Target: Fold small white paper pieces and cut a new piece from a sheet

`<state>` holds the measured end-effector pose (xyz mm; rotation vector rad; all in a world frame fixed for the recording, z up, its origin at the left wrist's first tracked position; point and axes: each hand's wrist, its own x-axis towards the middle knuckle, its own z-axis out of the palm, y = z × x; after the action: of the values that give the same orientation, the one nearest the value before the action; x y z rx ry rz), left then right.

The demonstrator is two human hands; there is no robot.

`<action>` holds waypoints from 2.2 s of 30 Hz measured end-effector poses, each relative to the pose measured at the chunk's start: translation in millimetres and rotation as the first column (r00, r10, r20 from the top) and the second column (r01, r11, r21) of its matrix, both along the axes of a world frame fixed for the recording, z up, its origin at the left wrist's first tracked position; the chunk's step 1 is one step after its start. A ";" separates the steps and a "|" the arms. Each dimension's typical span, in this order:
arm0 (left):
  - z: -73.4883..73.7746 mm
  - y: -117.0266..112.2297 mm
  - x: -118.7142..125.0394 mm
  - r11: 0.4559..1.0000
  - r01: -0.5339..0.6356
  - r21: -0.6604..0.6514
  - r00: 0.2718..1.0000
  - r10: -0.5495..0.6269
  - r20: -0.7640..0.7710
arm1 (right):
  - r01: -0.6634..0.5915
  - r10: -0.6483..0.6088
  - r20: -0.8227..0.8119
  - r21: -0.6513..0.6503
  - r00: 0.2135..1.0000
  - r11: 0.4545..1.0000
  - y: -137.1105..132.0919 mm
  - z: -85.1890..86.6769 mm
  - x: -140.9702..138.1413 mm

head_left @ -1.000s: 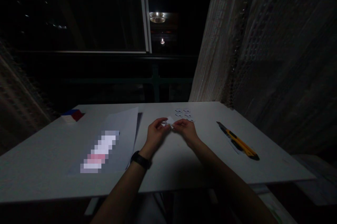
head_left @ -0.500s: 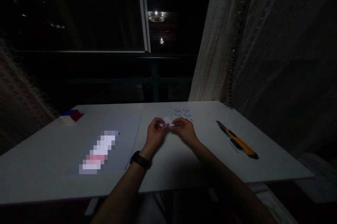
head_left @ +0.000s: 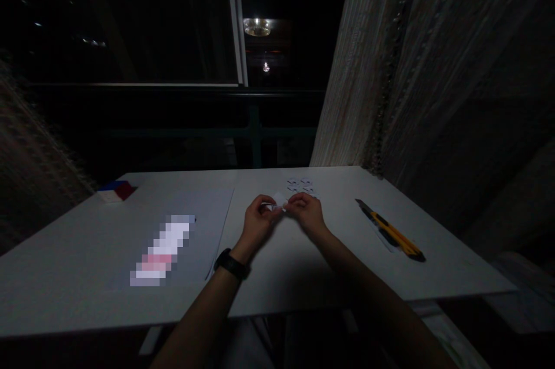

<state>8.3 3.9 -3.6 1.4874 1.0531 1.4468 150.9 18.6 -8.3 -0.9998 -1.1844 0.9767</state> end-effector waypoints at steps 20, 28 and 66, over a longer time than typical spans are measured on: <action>-2.1 0.6 2.5 0.998 -0.065 0.004 0.995 0.065 0.073 | -0.021 0.020 -0.047 -0.025 0.999 0.999 0.9 -2.2 -0.5; -4.4 -0.9 7.8 0.940 0.065 -0.335 0.998 -0.067 0.007 | 0.022 -0.039 -0.199 -0.085 0.979 0.996 -6.6 -0.9 -7.2; 1.3 -5.1 2.5 0.964 0.163 -0.212 0.982 -0.137 0.131 | -0.119 0.027 -0.403 -0.204 0.915 0.972 -20.7 5.3 -17.5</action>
<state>10.9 -1.2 -2.3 1.2806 0.9750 1.2495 133.3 -2.2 -3.1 -0.8795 -0.7852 1.3265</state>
